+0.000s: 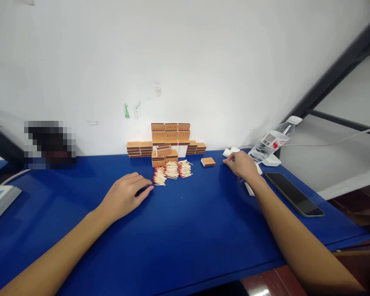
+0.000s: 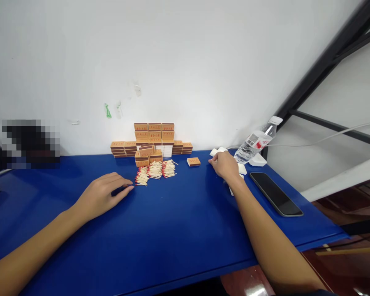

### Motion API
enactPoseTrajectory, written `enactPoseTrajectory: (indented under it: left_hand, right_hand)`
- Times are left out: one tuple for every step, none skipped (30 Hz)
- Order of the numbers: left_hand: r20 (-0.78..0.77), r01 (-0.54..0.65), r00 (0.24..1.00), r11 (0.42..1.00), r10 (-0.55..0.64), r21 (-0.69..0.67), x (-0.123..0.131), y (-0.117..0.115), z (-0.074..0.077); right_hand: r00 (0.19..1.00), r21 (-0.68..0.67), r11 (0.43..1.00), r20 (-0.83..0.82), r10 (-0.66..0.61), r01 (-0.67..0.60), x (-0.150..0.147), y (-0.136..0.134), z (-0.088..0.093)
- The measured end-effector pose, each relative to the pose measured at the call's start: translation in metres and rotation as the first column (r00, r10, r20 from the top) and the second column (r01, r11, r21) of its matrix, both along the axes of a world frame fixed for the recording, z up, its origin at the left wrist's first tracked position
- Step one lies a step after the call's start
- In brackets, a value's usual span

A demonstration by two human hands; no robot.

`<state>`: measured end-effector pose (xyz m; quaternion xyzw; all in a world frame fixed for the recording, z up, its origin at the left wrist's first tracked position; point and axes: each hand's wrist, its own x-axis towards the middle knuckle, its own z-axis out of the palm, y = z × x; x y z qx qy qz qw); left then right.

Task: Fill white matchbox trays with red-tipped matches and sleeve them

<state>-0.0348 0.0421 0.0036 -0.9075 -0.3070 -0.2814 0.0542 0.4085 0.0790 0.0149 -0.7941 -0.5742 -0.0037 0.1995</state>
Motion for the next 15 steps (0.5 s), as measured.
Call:
enactPoseTrajectory:
  left_hand:
    - [0.001,-0.001,1.000,1.000,0.001,-0.001,0.000,0.000,0.000]
    - [0.002,-0.004,1.000,1.000,0.004,-0.002,0.000,0.000,0.000]
    - [0.004,-0.009,1.000,1.000,0.009,-0.002,0.000,0.000,0.001]
    - [0.007,-0.015,1.000,1.000,0.015,-0.003,0.001,-0.001,0.001]
    - [0.012,-0.020,1.000,1.000,0.020,-0.003,0.001,-0.001,0.002]
    - [0.018,-0.024,1.000,1.000,0.025,-0.008,0.002,-0.002,0.002]
    - [0.025,-0.027,0.999,1.000,0.028,-0.015,0.003,-0.004,0.003]
    - [0.034,-0.026,0.999,0.999,0.027,-0.025,0.004,-0.006,0.004]
    - [0.041,-0.020,0.999,0.999,0.022,-0.040,0.006,-0.009,0.005]
    - [0.050,-0.013,0.999,0.998,0.016,-0.055,0.009,-0.012,0.006]
    - [0.058,0.005,0.998,0.998,-0.001,-0.066,0.012,-0.016,0.006]
    - [0.057,0.022,0.998,0.996,-0.018,-0.085,0.015,-0.020,0.007]
    - [0.056,0.042,0.998,0.994,-0.036,-0.104,0.019,-0.023,0.007]
    - [0.052,0.058,0.997,0.991,-0.052,-0.117,0.022,-0.026,0.007]
    - [0.047,0.068,0.997,0.989,-0.062,-0.132,0.025,-0.028,0.006]
  right_hand:
    - [1.000,0.007,1.000,-0.002,0.005,-0.004,-0.002,-0.002,0.004]
    - [1.000,0.014,1.000,-0.009,0.014,-0.014,-0.004,-0.004,0.009]
    - [0.999,0.020,0.999,-0.020,0.033,-0.032,-0.008,-0.007,0.015]
    - [0.997,0.021,0.998,-0.037,0.063,-0.062,-0.015,-0.011,0.021]
    - [0.992,0.020,0.994,-0.060,0.110,-0.109,-0.023,-0.016,0.027]
    - [0.980,0.012,0.984,-0.090,0.179,-0.179,-0.035,-0.024,0.031]
    - [0.957,-0.005,0.965,-0.129,0.260,-0.263,-0.050,-0.032,0.034]
    - [0.926,-0.023,0.938,-0.168,0.339,-0.347,-0.067,-0.042,0.035]
    - [0.871,-0.041,0.889,-0.227,0.436,-0.455,-0.087,-0.053,0.034]
    - [0.776,-0.030,0.815,-0.327,0.540,-0.579,-0.108,-0.064,0.033]
    - [0.703,-0.021,0.759,-0.394,0.592,-0.651,-0.129,-0.074,0.030]
    - [0.679,-0.021,0.742,-0.421,0.601,-0.670,-0.150,-0.083,0.028]
    - [0.678,-0.039,0.741,-0.439,0.590,-0.670,-0.168,-0.089,0.026]
    - [0.670,-0.044,0.739,-0.461,0.582,-0.673,-0.183,-0.093,0.025]
    - [0.646,-0.047,0.722,-0.490,0.586,-0.690,-0.194,-0.094,0.024]
